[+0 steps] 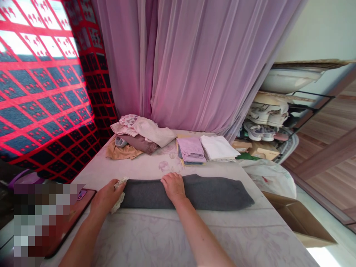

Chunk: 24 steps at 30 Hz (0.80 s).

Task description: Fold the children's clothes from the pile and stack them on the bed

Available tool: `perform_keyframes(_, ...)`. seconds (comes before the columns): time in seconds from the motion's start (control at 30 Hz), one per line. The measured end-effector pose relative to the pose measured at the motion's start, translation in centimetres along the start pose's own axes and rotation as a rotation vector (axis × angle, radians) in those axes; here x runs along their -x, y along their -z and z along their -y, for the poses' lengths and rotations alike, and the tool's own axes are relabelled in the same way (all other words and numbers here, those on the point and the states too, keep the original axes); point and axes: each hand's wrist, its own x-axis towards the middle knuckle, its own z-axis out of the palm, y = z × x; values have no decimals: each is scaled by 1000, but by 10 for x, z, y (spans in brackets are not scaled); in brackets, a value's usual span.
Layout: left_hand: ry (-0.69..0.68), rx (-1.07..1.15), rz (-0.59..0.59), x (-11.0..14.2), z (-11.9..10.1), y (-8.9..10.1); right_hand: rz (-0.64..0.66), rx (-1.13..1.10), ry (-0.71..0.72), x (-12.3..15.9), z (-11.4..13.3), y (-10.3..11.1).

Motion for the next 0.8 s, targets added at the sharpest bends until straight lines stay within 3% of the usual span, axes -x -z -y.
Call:
perform_keyframes(0.17, -56, 80, 13, -7, 12, 2, 65, 19, -17, -7, 3, 5)
perform_keyframes(0.27, -188, 82, -247, 1, 5, 3, 16, 4, -28, -5, 4, -1)
perform_keyframes(0.33, -397, 105, -460, 12, -11, -4, -12, -18, -21, -4, 3, -6)
perform_keyframes(0.37, -525, 132, -512, 17, -21, -11, -27, -40, -15, -4, 3, -8)
perform_keyframes(0.43, -777, 164, -421, 25, -40, -32, -96, -99, 11, -2, 0, -8)
perform_keyframes(0.47, -829, 147, -369, 28, -48, -43, -150, -125, 33, 0, -3, -6)
perform_keyframes(0.6, -846, -7, -274, 26, -58, -81, -299, -65, 46, 24, -30, 11)
perform_keyframes(0.67, -828, -62, -236, 23, -55, -89, -219, 54, -102, 40, -49, 19)
perform_keyframes(0.8, -789, -110, -208, 24, -53, -87, 86, 159, -407, 59, -76, 25)
